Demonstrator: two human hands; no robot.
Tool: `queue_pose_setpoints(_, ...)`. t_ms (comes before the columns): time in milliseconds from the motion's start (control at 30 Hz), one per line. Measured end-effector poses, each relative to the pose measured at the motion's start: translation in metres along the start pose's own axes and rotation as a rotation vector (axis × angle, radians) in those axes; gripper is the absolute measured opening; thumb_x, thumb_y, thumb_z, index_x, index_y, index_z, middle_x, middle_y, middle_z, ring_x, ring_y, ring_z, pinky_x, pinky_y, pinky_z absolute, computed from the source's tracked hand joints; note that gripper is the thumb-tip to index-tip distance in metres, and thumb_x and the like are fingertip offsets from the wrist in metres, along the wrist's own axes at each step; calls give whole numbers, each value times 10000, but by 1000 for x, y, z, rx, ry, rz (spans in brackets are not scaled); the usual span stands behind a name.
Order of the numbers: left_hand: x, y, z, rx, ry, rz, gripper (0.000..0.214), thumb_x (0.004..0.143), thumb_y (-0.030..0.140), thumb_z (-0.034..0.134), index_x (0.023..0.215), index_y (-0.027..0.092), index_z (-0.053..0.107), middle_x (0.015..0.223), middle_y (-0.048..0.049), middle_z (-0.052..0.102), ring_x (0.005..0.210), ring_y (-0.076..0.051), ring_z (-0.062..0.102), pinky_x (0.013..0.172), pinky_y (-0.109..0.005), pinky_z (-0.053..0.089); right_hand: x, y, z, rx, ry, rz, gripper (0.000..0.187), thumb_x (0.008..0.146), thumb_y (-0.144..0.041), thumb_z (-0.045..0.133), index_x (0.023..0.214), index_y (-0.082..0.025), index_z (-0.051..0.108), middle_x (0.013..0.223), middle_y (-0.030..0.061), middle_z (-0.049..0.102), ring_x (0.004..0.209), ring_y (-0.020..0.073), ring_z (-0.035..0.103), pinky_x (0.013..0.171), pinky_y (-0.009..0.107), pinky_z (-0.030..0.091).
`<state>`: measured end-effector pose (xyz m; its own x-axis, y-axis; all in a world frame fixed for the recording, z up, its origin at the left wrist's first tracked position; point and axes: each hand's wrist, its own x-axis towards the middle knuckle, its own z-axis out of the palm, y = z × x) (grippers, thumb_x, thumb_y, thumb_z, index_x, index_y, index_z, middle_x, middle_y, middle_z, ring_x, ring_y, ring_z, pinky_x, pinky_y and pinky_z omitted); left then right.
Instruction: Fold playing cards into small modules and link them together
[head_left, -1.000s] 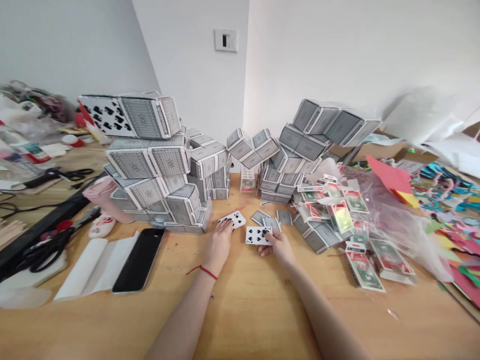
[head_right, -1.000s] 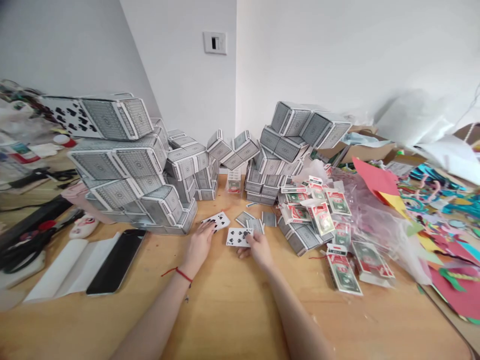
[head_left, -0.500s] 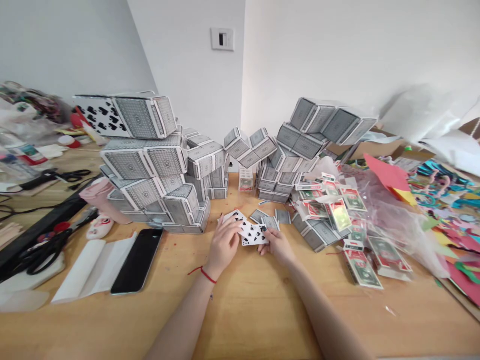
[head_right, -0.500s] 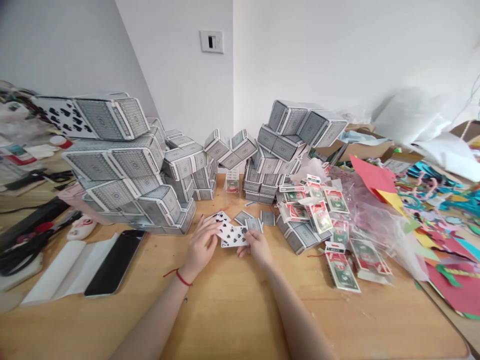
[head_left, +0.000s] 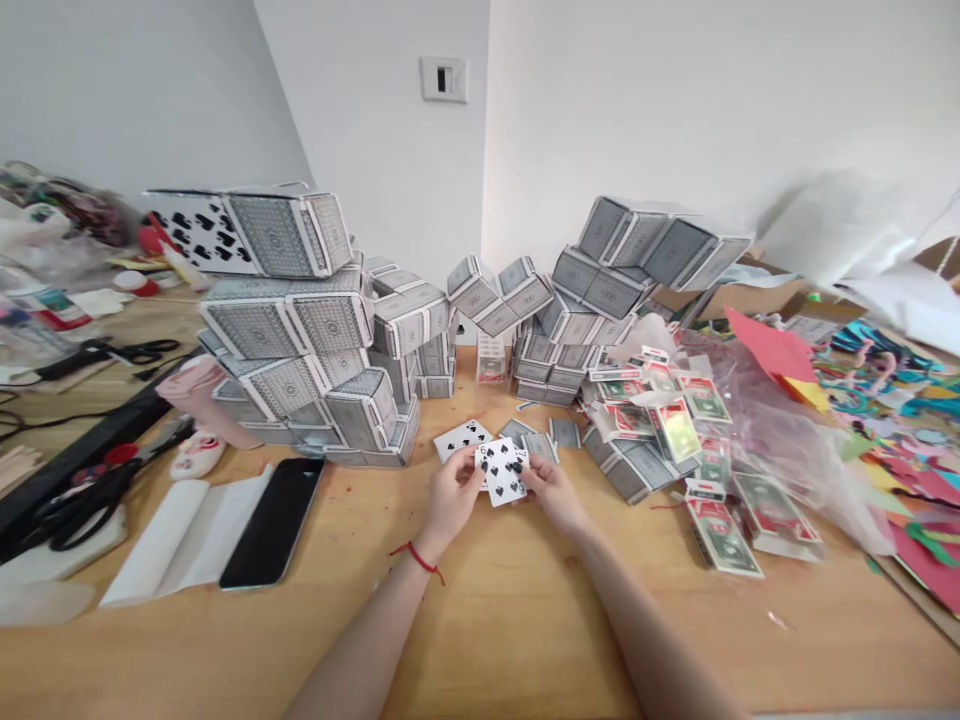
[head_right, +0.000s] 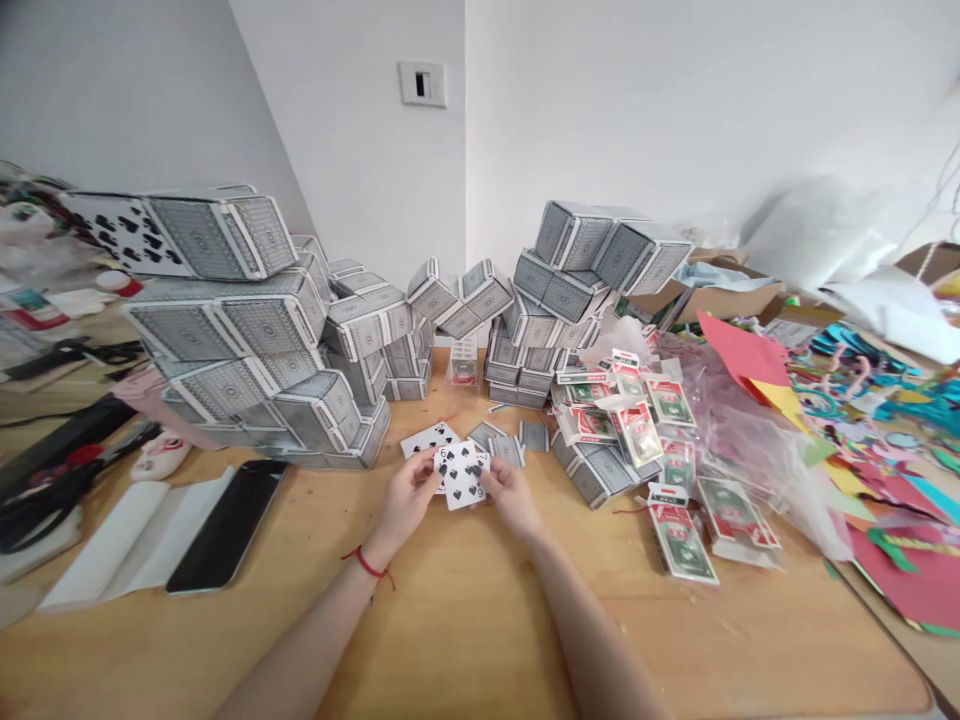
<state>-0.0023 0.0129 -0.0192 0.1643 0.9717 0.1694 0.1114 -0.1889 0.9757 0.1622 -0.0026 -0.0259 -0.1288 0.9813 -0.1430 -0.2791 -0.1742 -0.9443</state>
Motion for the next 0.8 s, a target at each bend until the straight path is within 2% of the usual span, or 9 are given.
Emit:
queue_pose_setpoints(100,3,-3,1,-36,39,-97,207,710,225,528,888,123,557,673,-15,598,615,-114,572,542,-205,465,1,2,-1,-22,-4,-12,289,656,-414,627,803,-171,575,681,13,635,553,127,570,516,246,469)
queue_pose_setpoints(167,5,-3,0,-69,52,-147,188,686,222,551,843,118,564,632,-4,591,582,-107,563,515,-192,451,1,3,-1,-35,-11,-27,282,654,-404,631,796,-166,573,685,10,640,567,126,575,530,238,463)
queue_pose_setpoints(467,8,0,-2,-217,87,-295,241,616,142,622,855,112,629,769,-71,679,721,-157,627,640,-253,504,0,0,1,-23,-20,14,355,618,-414,654,849,-155,580,721,40,672,634,172,622,597,285,481)
queue_pose_setpoints(633,7,2,-2,-240,83,-358,171,618,166,634,782,115,644,756,-70,687,674,-153,630,576,-236,509,1,1,1,-16,-2,9,369,621,-404,656,872,-144,585,723,42,677,629,170,627,605,290,486)
queue_pose_setpoints(800,7,3,-2,-241,81,-399,170,635,181,629,795,124,642,761,-64,686,649,-141,627,545,-226,509,1,2,1,-14,35,-2,312,627,-380,658,841,-164,591,704,40,675,618,172,627,603,295,491)
